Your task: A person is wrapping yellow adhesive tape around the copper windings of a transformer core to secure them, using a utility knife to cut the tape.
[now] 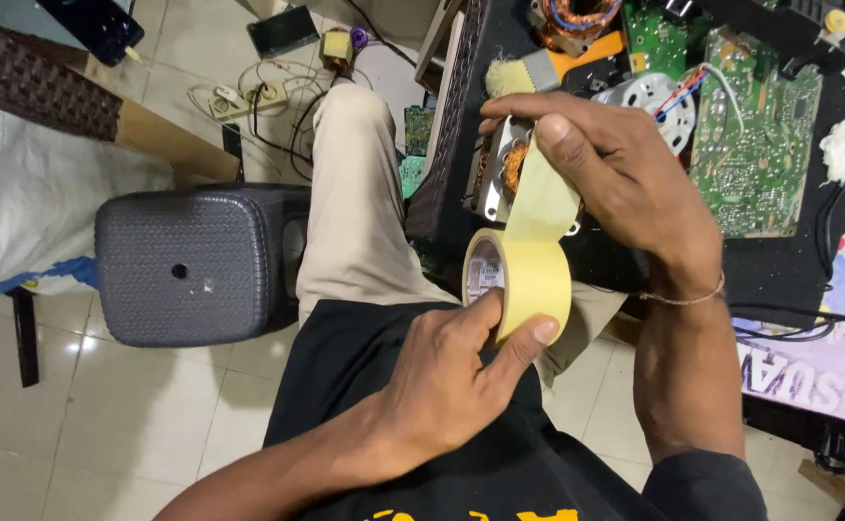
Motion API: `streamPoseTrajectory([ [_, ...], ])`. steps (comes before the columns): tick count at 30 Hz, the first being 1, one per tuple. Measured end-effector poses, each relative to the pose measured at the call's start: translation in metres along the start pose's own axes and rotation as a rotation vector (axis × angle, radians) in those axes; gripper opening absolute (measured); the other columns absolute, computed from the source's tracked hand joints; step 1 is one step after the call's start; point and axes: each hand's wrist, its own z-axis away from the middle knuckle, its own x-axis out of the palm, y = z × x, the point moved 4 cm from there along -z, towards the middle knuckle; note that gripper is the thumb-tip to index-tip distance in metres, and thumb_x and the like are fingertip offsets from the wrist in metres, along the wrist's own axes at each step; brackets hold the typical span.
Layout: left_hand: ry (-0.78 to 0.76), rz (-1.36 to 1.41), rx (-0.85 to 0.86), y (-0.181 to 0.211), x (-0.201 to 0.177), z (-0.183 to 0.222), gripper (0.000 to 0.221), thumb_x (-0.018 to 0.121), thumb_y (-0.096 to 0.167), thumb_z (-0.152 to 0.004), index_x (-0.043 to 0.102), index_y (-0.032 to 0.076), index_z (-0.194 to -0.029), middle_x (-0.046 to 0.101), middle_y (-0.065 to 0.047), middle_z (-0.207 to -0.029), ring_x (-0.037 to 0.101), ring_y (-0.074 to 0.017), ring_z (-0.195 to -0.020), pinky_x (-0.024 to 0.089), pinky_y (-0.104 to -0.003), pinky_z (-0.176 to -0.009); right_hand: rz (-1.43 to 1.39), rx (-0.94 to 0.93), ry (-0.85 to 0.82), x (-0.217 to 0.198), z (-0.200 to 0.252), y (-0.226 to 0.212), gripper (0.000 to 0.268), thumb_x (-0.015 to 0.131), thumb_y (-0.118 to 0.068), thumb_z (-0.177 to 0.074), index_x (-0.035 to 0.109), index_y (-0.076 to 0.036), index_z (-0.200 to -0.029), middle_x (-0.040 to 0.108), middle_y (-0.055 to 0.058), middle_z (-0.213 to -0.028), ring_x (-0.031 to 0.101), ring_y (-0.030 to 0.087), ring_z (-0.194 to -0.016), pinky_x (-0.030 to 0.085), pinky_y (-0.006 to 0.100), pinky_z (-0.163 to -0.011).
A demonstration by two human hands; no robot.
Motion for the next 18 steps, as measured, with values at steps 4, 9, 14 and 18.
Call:
streamPoseTrajectory([
  [4, 0.009, 0.026, -0.01, -0.022, 0.009, -0.004, 0.043, 0.048, 0.043, -0.103, 0.065, 0.003, -0.104, 0.067, -0.009, -0.062, 0.056, -0.0245, -0.037, 0.041, -0.039, -0.039, -0.037, -0.007, -0.015, -0.001, -0.002, -0.004, 0.052, 0.033, -0.034, -0.112, 0.063, -0.006, -0.142, 0.062, 0.004, -0.076, 0.025, 0.01, -0.05, 0.022, 0.029, -0.053],
  [9, 0.03, 0.051, -0.164, -0.033, 0.012, -0.01, 0.05, 0.044, 0.055, -0.098, 0.073, 0.014, -0.1, 0.063, -0.004, -0.056, 0.05, -0.0225, -0.042, 0.04, -0.039, -0.049, 0.007, -0.006, 0.015, 0.001, 0.0, -0.002, 0.056, 0.03, -0.038, -0.113, 0.066, -0.004, -0.138, 0.023, 0.0, -0.054, 0.019, 0.01, -0.05, 0.014, 0.032, -0.053],
  [14, 0.061, 0.082, -0.208, -0.031, 0.009, -0.018, 0.057, 0.043, 0.059, -0.095, 0.073, 0.011, -0.086, 0.054, -0.003, -0.051, 0.042, -0.0123, -0.041, 0.034, -0.037, -0.044, -0.061, -0.142, 0.231, 0.015, 0.007, 0.006, 0.064, 0.027, -0.046, -0.116, 0.059, 0.006, -0.135, 0.066, 0.025, -0.131, 0.065, 0.038, -0.125, 0.051, 0.044, -0.105],
  [18, 0.069, 0.086, -0.199, -0.03, 0.01, -0.023, 0.055, 0.046, 0.055, -0.096, 0.069, 0.008, -0.078, 0.054, -0.007, -0.051, 0.04, -0.0197, -0.047, 0.038, -0.039, -0.051, -0.071, -0.249, 0.439, 0.029, 0.03, 0.012, 0.073, 0.024, -0.066, -0.115, 0.041, -0.003, -0.148, 0.057, 0.028, -0.142, 0.061, 0.038, -0.136, 0.049, 0.049, -0.12],
])
